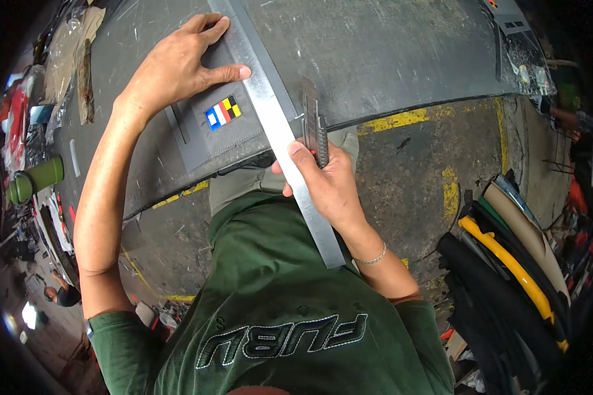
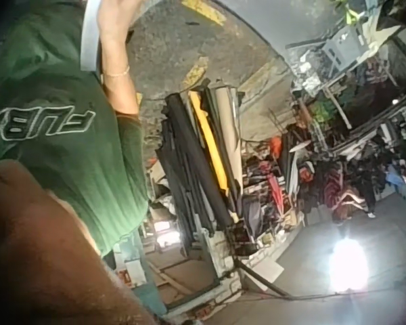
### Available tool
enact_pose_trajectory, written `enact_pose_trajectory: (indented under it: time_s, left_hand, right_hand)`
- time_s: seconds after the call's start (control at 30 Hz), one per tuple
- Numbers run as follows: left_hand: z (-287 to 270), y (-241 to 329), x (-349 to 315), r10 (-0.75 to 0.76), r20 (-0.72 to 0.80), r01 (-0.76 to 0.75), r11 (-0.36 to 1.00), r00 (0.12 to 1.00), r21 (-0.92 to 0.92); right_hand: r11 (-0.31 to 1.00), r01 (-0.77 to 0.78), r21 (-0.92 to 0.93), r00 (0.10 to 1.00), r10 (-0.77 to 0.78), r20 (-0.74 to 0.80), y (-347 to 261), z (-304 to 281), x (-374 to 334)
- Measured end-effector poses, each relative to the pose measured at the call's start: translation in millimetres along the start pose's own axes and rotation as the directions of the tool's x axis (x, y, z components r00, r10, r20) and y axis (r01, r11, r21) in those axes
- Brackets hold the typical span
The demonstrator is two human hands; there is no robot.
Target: Cutting a piece of grey synthetic material along a ruler using a utility knife.
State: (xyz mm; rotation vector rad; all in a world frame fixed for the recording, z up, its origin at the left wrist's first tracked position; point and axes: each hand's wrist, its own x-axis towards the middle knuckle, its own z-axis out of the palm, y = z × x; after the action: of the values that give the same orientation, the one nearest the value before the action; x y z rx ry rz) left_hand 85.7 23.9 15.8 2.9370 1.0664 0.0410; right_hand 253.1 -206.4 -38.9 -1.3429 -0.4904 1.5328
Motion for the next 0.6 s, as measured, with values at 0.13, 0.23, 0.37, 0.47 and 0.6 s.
enact_pose_trajectory:
  time_s: [0.13, 0.23, 0.37, 0.47, 0.6]
  left_hand:
    - [2.4, 0.6, -0.7, -0.003, -0.026, 0.003, 1.000, 1.000, -0.007]
    - [3.1, 1.1, -0.4, -0.009, -0.041, 0.009, 1.000, 0.999, 0.010]
    - [3.1, 2.6, -0.5, -0.015, -0.046, 0.016, 1.000, 0.999, 0.018]
    - [0.6, 4.0, 0.0, -0.084, 0.034, 0.085, 0.996, 0.996, -0.033]
    - [1.0, 4.3, -0.3, -0.078, 0.021, 0.078, 0.997, 0.997, -0.027]
  right_hand:
    - [1.000, -0.016, 0.022, 1.000, 0.016, -0.006, 0.1, -0.2, 0.4]
    - [0.999, 0.007, 0.044, 1.000, -0.008, 0.011, 0.7, -0.6, -0.5]
    - [0.999, 0.003, 0.033, 1.000, -0.003, 0.008, 0.3, 0.1, -0.1]
    - [0.999, 0.003, 0.032, 1.000, -0.003, 0.009, 0.7, -0.4, -0.1]
    - [1.000, -0.003, 0.026, 1.000, 0.003, 0.007, 0.7, -0.6, 0.2]
